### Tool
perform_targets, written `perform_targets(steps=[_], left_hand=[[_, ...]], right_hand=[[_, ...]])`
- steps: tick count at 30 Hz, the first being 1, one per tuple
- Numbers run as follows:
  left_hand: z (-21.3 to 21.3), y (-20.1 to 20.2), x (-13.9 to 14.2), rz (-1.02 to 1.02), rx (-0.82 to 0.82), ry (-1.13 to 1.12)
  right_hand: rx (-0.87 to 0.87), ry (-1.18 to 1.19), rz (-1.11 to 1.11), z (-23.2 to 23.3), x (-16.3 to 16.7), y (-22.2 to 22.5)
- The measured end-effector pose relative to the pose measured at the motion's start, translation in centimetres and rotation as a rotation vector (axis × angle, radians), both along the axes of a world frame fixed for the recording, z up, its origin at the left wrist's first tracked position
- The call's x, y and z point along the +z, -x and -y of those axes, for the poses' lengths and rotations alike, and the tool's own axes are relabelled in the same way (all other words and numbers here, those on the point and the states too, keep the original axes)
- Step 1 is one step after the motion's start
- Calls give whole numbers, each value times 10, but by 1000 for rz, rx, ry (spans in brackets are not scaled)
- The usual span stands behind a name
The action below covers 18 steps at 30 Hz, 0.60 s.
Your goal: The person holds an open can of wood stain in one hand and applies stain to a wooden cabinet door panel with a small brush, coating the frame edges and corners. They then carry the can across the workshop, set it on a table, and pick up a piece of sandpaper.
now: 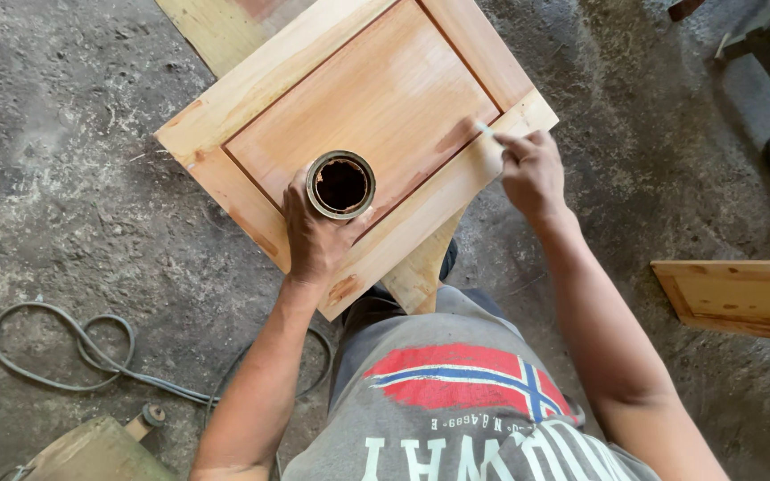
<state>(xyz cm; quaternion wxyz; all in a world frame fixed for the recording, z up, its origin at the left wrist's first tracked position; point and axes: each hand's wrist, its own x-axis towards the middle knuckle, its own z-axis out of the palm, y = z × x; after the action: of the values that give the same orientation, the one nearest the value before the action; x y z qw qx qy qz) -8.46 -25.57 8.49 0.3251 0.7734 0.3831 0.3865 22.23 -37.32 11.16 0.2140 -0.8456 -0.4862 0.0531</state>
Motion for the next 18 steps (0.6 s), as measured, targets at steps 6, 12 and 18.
perform_targets(steps=[6,12,18], left_hand=[[-1,-2,-3,-6,1,-17],[-2,-3,-4,-22,11,-28],[0,-3,-1,-26,6,-20]], right_hand=[[161,97,-18,5,-11,45],[-68,92,-211,8,3,6],[-78,34,-96,8,5,-20]])
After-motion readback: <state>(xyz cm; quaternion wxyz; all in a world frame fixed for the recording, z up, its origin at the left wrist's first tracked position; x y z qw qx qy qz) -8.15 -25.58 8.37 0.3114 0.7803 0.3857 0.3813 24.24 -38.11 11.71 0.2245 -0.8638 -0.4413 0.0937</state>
